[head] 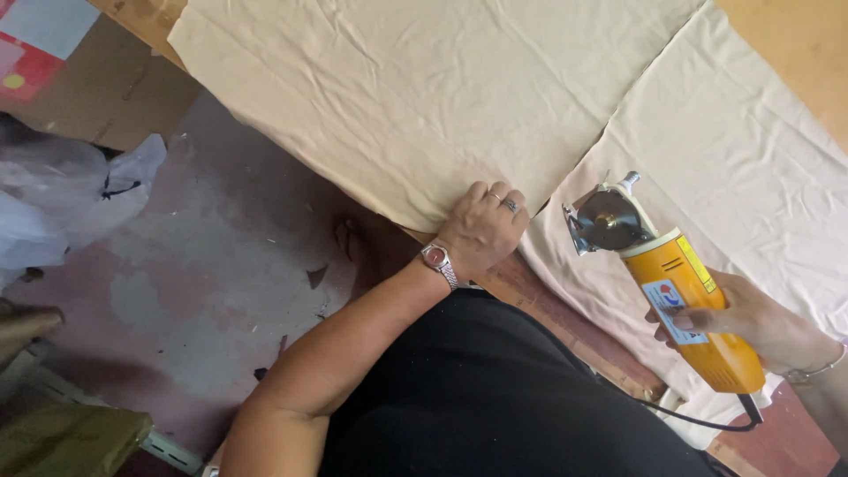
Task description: Cutting fabric pieces for garments using an electric rotary cutter and scissors on a cutting table.
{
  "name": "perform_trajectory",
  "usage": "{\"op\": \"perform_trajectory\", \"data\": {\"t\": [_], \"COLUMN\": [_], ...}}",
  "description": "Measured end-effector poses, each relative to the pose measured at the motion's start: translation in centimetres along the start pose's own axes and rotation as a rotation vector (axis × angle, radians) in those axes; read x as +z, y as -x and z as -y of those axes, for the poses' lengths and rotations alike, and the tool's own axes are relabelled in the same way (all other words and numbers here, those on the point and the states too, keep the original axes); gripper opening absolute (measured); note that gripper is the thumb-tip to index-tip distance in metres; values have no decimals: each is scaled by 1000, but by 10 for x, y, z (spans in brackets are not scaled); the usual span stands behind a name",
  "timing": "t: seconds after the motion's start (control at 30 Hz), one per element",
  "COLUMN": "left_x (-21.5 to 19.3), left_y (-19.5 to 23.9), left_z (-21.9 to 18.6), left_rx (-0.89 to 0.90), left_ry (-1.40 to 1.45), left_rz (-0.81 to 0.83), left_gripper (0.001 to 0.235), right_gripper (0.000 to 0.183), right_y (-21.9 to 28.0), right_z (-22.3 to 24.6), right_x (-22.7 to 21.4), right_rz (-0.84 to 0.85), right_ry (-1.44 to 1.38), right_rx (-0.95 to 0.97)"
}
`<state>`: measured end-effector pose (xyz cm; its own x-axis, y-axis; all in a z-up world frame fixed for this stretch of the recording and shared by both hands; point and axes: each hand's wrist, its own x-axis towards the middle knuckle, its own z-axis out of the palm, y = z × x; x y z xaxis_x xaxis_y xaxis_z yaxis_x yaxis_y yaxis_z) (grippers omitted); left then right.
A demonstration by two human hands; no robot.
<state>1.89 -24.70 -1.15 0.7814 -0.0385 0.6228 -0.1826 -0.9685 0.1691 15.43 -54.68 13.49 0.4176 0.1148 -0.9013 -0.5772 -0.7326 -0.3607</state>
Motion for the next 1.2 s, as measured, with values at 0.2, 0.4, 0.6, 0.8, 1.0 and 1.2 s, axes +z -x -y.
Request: {"op": "perform_trajectory", "data": {"t": [0.2, 0.4, 0.6, 0.8, 1.0, 1.2], "left_x": [0, 46, 27, 16, -16, -18], "left_y": [-10, -5, -19, -13, -19, -11], "left_z": [6, 18, 12, 7, 6, 4], "left_rx": [-26, -223, -276, -274, -119, 39], "left_ry": [28, 169, 118, -41, -79, -167], "left_rz": [-80, 87, 166, 13, -178, -224], "left_gripper": [24, 41, 49, 24, 27, 24], "right_gripper": [50, 50, 52, 54, 51, 50], "right_y": [-9, -8, -3, -17, -7, 1], "right_z": [-16, -26, -10, -5, 25, 44], "right_x": [-2, 3, 3, -6, 16, 31], "right_rz": [31, 66, 74, 79, 53, 11], "right_ry": [110, 103, 99, 110, 269, 378], "right_rx": [0, 28, -13, -2, 30, 40]}}
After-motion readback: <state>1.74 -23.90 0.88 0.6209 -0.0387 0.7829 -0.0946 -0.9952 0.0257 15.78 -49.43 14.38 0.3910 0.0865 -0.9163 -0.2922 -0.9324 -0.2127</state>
